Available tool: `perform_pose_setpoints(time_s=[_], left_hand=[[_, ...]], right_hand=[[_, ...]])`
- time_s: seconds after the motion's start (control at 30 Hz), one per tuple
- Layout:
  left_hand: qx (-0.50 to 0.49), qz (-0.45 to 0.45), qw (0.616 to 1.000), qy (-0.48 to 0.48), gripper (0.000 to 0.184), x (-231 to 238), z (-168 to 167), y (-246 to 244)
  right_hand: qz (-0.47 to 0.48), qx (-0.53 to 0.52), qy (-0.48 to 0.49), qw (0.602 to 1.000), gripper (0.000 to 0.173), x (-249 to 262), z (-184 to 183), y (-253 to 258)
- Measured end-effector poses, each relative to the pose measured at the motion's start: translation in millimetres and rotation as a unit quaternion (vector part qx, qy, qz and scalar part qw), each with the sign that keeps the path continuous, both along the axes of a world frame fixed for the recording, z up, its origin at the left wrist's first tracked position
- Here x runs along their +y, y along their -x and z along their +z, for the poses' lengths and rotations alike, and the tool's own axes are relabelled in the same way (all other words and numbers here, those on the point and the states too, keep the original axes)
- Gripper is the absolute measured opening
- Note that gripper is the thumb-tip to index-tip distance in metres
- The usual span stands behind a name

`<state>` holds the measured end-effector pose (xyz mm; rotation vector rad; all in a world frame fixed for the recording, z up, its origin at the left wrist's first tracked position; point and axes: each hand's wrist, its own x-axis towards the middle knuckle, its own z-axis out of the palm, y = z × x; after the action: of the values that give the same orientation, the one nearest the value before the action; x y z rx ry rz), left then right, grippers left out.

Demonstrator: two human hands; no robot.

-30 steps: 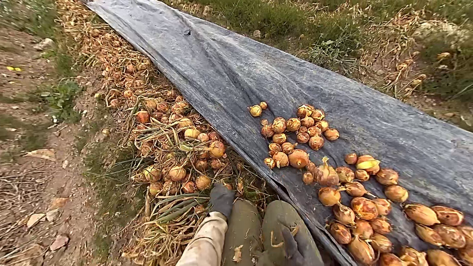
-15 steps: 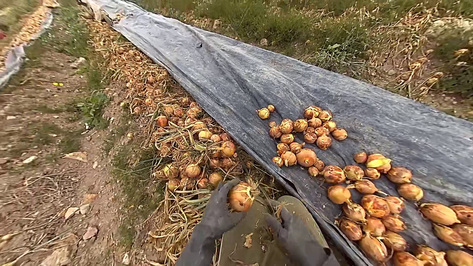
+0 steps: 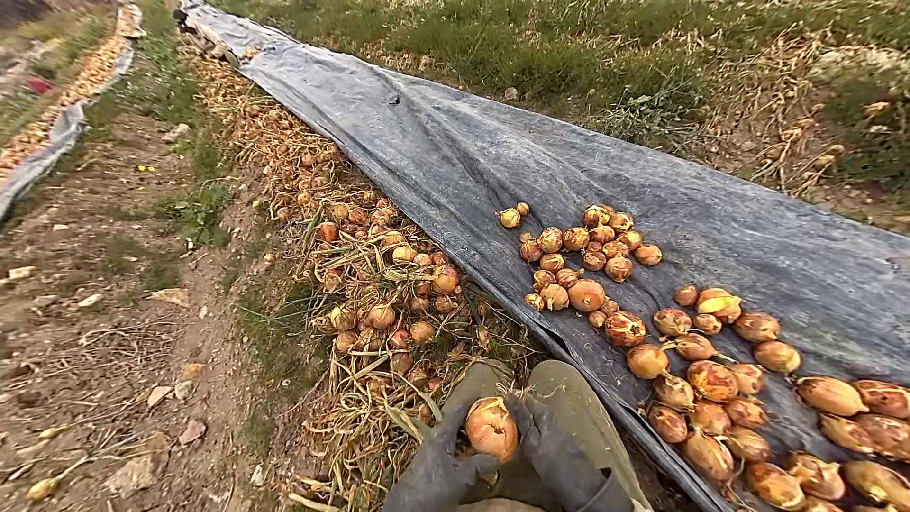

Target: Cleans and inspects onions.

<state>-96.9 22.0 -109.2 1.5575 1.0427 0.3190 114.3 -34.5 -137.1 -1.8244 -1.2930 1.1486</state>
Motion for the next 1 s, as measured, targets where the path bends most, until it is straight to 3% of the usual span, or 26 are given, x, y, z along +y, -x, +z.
perform_pose_setpoints(time_s=[0.13,0.17,0.27,0.3,0.37,0.43,0.5,0.57,0.6,0.63,0.7,0.77,0.87,0.9,0.97,1.0], left_hand=[[0.06,-0.081,0.986,-0.135,0.096,-3.2,24.7,18.8],[0.068,-0.095,0.985,-0.128,0.095,-0.7,33.3,22.2],[0.057,-0.093,0.993,0.051,0.075,3.0,58.6,23.4],[0.02,-0.066,0.989,0.129,0.064,-0.1,58.1,22.6],[-0.098,-0.023,0.961,0.259,0.059,-6.9,46.6,25.5],[-0.145,-0.013,0.948,0.281,0.065,-10.6,43.2,23.0],[-0.103,0.04,0.967,0.232,0.046,-8.8,57.9,12.8],[-0.055,0.069,0.981,0.171,0.016,-1.8,76.7,3.3],[-0.019,0.054,0.99,0.127,0.012,2.7,85.7,-0.3],[0.026,0.031,0.997,0.073,0.019,7.3,92.5,-3.4],[0.16,-0.027,0.984,-0.073,0.028,14.1,103.5,-11.3],[0.288,-0.091,0.94,-0.161,0.044,17.4,113.2,-20.3],[0.364,-0.189,0.902,-0.135,0.047,12.8,108.9,-38.0],[0.379,-0.229,0.891,-0.1,0.049,9.4,111.3,-48.4],[0.374,-0.28,0.878,-0.104,0.053,1.4,94.7,-61.1],[0.371,-0.296,0.873,-0.111,0.051,-1.1,88.9,-67.9]], right_hand=[[0.009,0.039,0.006,0.999,0.067,-11.3,11.1,13.8],[0.012,0.014,-0.012,1.0,0.068,-13.6,15.3,16.8],[0.038,-0.161,-0.212,0.963,0.056,-17.6,20.4,20.4],[0.038,-0.19,-0.285,0.939,0.052,-15.4,21.4,17.8],[-0.004,-0.164,-0.353,0.921,0.051,-8.1,21.0,8.2],[-0.1,-0.046,-0.277,0.955,0.05,-3.7,24.2,-1.4],[-0.148,-0.002,-0.127,0.981,0.055,-1.1,28.3,-10.6],[-0.062,-0.061,0.01,0.996,0.065,-6.2,22.8,-18.4],[0.007,-0.087,0.058,0.994,0.07,-9.4,17.2,-18.3],[0.072,-0.111,0.089,0.987,0.073,-11.9,12.3,-14.9],[0.151,-0.116,0.107,0.976,0.068,-15.5,20.0,-4.5],[0.132,-0.053,0.088,0.986,0.054,-14.7,51.5,3.1],[-0.016,0.099,0.033,0.994,0.05,-15.9,55.8,11.8],[-0.056,0.119,0.024,0.991,0.052,-17.0,37.9,16.7],[-0.087,0.106,0.03,0.99,0.07,-23.4,7.3,19.6],[-0.092,0.106,0.022,0.99,0.07,-26.7,3.4,17.8]])
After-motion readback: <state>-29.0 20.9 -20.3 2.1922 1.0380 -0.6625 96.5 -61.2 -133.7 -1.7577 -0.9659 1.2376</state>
